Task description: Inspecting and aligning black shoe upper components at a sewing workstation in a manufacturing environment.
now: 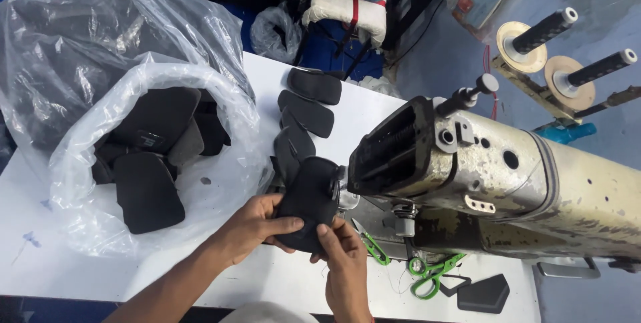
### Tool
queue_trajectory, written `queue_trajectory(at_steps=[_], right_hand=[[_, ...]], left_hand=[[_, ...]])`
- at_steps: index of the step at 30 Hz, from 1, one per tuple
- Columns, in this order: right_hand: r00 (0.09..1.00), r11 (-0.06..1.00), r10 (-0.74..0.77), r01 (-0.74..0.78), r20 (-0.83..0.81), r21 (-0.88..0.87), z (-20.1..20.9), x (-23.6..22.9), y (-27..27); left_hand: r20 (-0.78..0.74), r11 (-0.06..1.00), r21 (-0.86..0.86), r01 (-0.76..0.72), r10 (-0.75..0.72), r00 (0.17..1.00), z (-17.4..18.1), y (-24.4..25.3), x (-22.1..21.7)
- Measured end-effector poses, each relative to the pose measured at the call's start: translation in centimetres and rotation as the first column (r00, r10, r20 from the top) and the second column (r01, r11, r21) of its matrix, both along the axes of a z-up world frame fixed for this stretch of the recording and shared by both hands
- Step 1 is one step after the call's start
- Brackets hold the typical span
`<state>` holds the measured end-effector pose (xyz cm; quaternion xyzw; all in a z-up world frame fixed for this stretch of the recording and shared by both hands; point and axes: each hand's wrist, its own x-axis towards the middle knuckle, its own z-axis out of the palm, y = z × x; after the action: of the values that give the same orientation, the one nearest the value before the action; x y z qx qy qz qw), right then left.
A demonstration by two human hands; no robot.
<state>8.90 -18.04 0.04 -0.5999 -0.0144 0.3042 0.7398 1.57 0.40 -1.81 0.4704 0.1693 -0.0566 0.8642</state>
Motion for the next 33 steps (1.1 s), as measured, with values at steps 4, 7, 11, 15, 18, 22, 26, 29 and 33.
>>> queue_trajectory(at_steps=[4, 7, 11, 15, 18, 22, 26, 29, 33], right_hand=[[0.997, 0.996, 0.042, -0.037, 0.064, -0.086, 0.1, -0.1, -0.2], [0.994, 0.991, 0.072, -0.061, 0.087, -0.119, 0.3, 0.5, -0.3], [0.987, 0.987, 0.110, -0.094, 0.118, -0.133, 1.3, 0.7, -0.1], [0.991, 0.983, 0.060, -0.038, 0.121, -0.178, 1.3, -0.3, 0.0], [0.990, 0.985, 0.072, -0.052, 0.118, -0.165, 0.7, -0.3, 0.7], [0.975, 0.980, 0.177, -0.162, 0.136, -0.117, 0.0, 0.3, 1.3], [0.948, 0.949, 0.308, -0.300, 0.083, -0.093, -0.7, 0.0, 1.1], [0.947, 0.938, 0.322, -0.318, 0.004, -0.140, -3.5, 0.0, -0.5], [0.955, 0.934, 0.289, -0.296, -0.065, -0.198, -5.4, -0.1, -1.8]], left_hand=[[0.013, 1.000, -0.009, -0.028, 0.028, 1.000, 0.1, 0.4, 1.0], [0.015, 0.999, 0.000, -0.037, 0.037, 0.999, 0.5, 0.6, 1.4], [0.022, 0.998, 0.046, -0.039, 0.039, 0.999, 0.6, 0.5, 1.4], [0.032, 0.991, 0.122, -0.047, 0.043, 0.999, 1.4, 0.4, 1.1], [0.033, 0.972, 0.231, 0.036, -0.045, 0.998, 1.6, 2.0, 1.7], [-0.015, 0.866, 0.498, 0.042, -0.040, 0.999, 2.9, 3.8, 3.7], [0.203, 0.359, 0.880, -0.311, 0.308, 0.930, 1.3, 6.0, 3.1], [0.458, -0.287, 0.885, -0.366, 0.397, 0.795, 1.1, 9.3, 0.2], [0.424, -0.519, 0.849, -0.104, 0.550, 0.720, 1.7, 12.4, -3.9]])
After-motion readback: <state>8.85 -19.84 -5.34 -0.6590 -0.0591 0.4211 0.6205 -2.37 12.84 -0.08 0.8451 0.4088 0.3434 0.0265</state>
